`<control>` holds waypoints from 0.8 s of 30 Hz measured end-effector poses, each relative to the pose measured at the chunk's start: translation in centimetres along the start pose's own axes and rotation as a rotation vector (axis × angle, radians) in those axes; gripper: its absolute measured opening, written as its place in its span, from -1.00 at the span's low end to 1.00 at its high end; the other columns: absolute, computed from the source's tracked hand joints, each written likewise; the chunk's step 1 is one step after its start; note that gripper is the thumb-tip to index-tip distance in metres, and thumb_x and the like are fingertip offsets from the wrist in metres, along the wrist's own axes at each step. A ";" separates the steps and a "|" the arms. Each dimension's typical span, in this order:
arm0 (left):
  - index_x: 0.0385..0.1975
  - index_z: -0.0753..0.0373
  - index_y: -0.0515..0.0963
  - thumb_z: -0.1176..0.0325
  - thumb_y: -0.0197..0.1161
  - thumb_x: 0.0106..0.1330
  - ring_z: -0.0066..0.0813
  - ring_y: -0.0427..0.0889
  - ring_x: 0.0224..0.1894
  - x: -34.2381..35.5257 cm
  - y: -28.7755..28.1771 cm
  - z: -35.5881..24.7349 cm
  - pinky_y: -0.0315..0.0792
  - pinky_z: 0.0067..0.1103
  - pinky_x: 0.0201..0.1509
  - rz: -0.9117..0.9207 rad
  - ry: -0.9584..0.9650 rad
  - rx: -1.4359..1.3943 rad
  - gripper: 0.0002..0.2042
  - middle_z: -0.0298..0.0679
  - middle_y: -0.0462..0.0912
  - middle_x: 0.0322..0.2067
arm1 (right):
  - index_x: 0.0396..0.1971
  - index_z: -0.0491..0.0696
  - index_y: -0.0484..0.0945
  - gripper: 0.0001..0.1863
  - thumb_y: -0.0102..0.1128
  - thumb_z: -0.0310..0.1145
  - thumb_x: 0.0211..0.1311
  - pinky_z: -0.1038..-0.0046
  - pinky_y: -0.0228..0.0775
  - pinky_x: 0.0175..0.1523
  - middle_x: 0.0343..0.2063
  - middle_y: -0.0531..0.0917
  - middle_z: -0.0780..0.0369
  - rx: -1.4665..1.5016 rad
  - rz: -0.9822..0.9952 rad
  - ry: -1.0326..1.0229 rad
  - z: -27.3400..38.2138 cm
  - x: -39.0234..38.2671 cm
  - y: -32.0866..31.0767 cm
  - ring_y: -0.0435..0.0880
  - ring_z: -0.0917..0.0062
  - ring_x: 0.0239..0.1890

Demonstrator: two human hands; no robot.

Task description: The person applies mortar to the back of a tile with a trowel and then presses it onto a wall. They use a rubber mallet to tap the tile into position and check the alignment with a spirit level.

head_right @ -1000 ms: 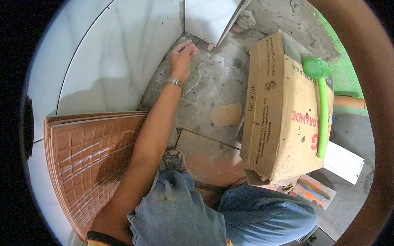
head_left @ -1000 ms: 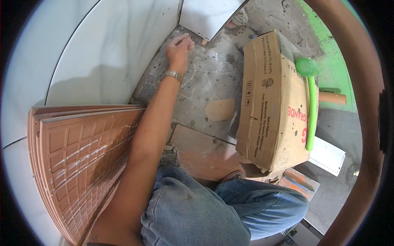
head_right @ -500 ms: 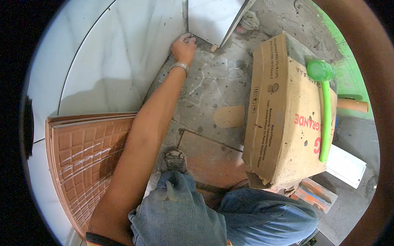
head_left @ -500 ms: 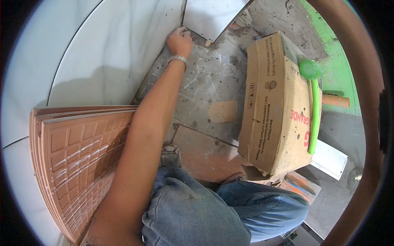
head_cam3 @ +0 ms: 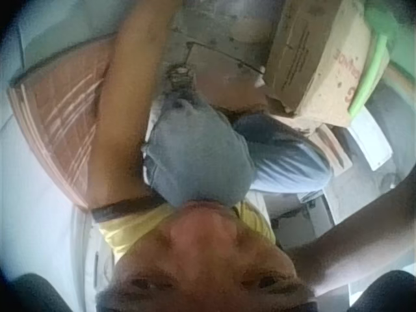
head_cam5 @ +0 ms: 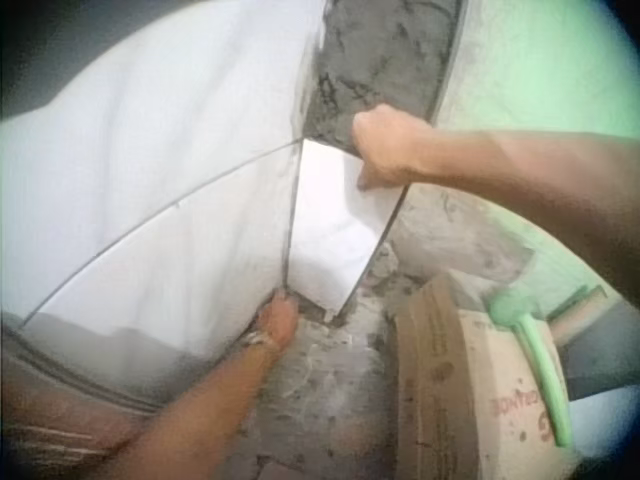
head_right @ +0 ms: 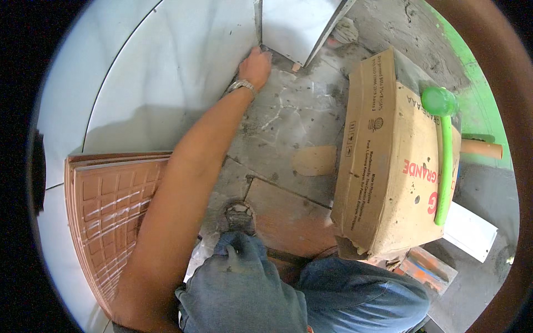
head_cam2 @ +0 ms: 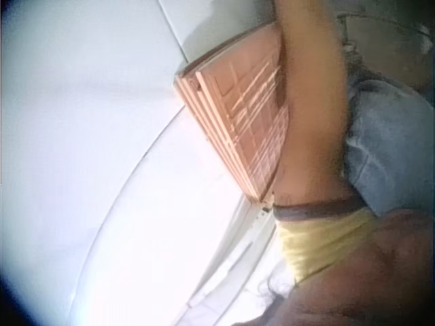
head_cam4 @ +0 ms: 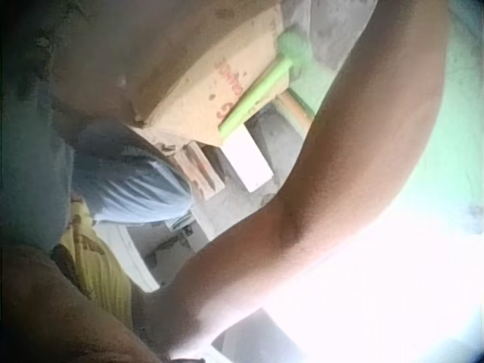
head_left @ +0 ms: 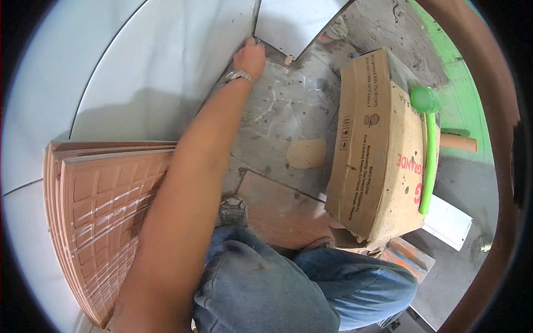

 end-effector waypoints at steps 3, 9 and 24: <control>-0.21 0.21 0.63 0.25 0.03 0.44 0.17 0.68 -0.13 0.3 -0.6 0.7 0.57 -0.07 0.00 -0.086 -0.036 -0.042 -0.75 0.06 0.55 -0.08 | -0.26 -0.33 0.70 -0.59 0.53 -0.29 0.03 0.19 0.64 -0.01 -0.23 0.74 -0.14 0.042 -0.057 -0.083 0.7 -0.9 -0.8 0.76 0.06 -0.09; -0.18 0.20 0.66 0.35 0.05 0.42 0.10 0.72 -0.11 1.0 0.5 1.0 0.58 -0.08 -0.01 -0.069 -0.007 0.016 -0.79 -0.01 0.57 0.04 | -0.27 -0.32 0.70 -0.63 0.50 -0.32 0.01 0.19 0.65 -0.03 -0.24 0.74 -0.13 0.051 -0.109 -0.015 0.4 -0.6 -0.9 0.76 0.08 -0.10; -0.23 0.22 0.62 0.37 0.03 0.42 0.08 0.71 -0.10 1.1 -0.3 1.2 0.58 -0.10 -0.03 -0.160 -0.103 -0.040 -0.80 -0.09 0.63 -0.06 | -0.25 -0.32 0.71 -0.60 0.53 -0.29 0.02 0.19 0.63 0.00 -0.20 0.73 -0.14 0.064 -0.058 -0.012 0.3 -0.4 -1.0 0.75 0.07 -0.06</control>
Point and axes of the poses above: each hand's wrist, its own x-axis towards the middle knuckle, its own y-axis out of the palm, z = x × y, the point moved 10 cm from there along x, towards the middle knuckle
